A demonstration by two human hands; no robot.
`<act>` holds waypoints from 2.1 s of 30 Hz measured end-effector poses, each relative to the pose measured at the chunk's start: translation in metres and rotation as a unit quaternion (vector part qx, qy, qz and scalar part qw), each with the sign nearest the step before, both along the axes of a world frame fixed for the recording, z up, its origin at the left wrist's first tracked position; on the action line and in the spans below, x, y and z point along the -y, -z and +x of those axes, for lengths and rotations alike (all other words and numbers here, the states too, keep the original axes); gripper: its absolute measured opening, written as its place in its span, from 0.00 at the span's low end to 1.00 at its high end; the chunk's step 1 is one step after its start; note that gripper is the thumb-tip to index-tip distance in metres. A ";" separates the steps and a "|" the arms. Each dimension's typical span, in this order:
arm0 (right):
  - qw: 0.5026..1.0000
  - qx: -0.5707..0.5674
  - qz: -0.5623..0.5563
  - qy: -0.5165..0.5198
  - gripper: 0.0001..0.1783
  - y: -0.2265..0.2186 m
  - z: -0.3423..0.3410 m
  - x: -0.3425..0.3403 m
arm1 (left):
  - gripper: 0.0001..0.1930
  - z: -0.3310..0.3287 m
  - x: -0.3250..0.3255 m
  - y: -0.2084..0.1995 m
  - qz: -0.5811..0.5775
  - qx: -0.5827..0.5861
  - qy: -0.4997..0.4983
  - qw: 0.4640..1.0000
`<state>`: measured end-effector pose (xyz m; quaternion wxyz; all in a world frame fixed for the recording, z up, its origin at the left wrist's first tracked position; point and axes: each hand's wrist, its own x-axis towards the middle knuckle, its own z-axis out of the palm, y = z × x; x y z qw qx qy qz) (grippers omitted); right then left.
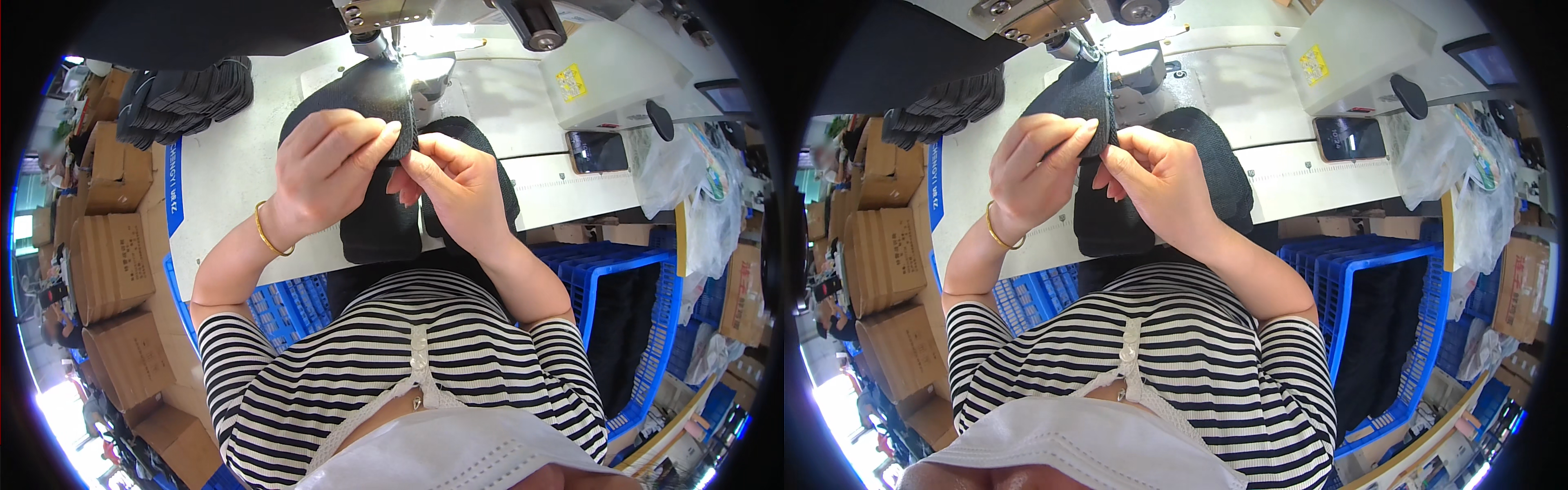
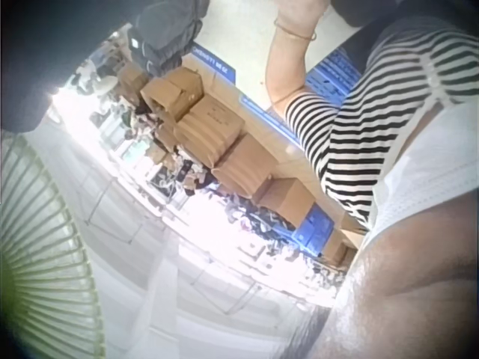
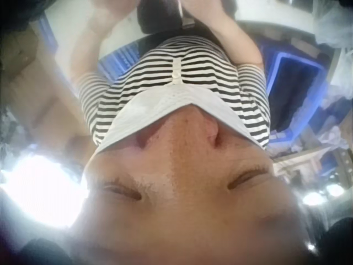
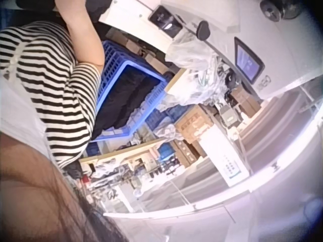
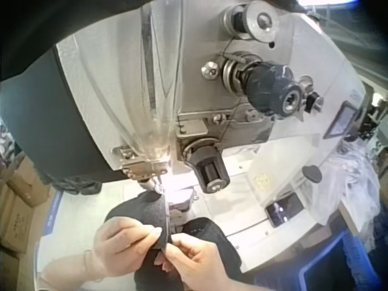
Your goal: The person positions shoe component pieces and stitches them together along the edges using a sewing machine.
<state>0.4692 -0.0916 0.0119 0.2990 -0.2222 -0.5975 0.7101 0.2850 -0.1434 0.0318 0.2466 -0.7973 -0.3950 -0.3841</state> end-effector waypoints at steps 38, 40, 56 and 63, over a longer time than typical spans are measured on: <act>0.990 -0.023 0.106 0.089 0.11 0.001 -0.011 -0.009 | 0.15 0.008 0.000 0.008 0.062 -0.066 -0.072 0.993; 0.992 -0.048 0.087 0.082 0.12 0.001 -0.017 -0.016 | 0.15 0.006 -0.006 0.008 0.072 -0.071 -0.074 0.992; 0.994 -0.081 0.006 0.076 0.10 0.011 -0.029 -0.023 | 0.16 -0.026 -0.045 0.003 0.115 -0.101 -0.042 0.987; 0.996 -0.065 0.015 0.065 0.09 0.015 -0.023 -0.023 | 0.15 -0.020 -0.043 0.005 0.105 -0.074 -0.084 0.988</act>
